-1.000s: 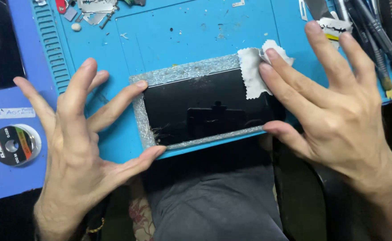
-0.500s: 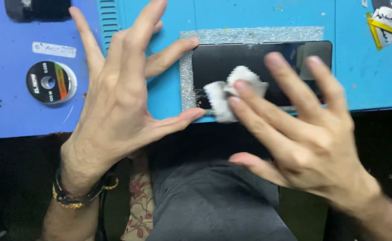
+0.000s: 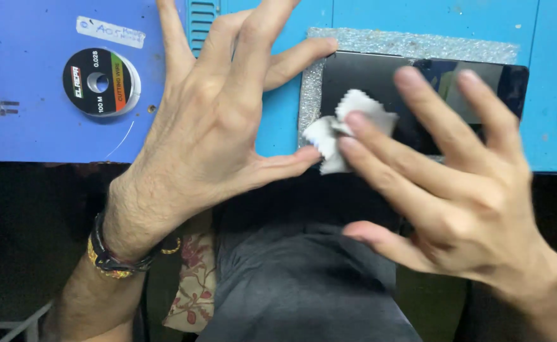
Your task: Cleaning a smartphone screen using a cloth and cleaning solution on a repair mat
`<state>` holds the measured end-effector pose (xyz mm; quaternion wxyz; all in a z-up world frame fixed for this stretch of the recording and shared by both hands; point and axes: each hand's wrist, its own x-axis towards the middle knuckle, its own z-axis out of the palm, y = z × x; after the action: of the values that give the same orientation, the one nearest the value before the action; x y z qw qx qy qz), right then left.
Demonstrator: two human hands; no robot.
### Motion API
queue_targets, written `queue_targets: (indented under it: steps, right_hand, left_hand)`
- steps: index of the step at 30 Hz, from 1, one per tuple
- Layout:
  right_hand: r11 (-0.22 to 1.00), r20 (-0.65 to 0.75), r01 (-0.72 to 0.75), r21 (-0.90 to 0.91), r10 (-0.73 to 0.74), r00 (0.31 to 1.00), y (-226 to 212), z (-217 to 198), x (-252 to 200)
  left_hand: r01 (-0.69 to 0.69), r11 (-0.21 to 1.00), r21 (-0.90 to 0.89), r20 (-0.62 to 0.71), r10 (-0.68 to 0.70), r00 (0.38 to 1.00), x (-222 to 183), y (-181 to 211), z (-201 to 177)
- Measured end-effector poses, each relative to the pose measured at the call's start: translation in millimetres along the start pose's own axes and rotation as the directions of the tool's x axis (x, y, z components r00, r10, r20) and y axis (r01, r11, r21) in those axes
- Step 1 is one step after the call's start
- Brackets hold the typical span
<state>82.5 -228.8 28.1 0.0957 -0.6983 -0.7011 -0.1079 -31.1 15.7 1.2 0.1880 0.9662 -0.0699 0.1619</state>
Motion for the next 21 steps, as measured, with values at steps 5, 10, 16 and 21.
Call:
queue_targets:
  steps: [5,10,16,21]
  right_hand:
    - [0.994,0.170,-0.099,0.046,0.090,0.981,21.7,-14.0,-42.2]
    - [0.964,0.273,-0.237,0.118,0.198,0.941,27.8,-1.7,-39.1]
    - [0.999,0.138,-0.048,0.012,0.046,0.989,23.5,-4.4,-24.0]
    - [0.873,0.330,-0.469,0.133,0.407,0.852,45.6,-2.7,-91.9]
  left_hand:
    - [0.005,0.998,0.064,-0.016,-0.004,1.000,-3.8,-6.2,4.6]
    - [-0.020,0.992,0.126,-0.001,0.021,1.000,-2.9,-9.2,2.2]
    - [0.004,0.997,0.071,-0.021,-0.003,1.000,-2.3,-10.3,2.6]
    - [-0.025,0.985,0.171,0.003,0.025,1.000,-8.4,-18.9,8.1]
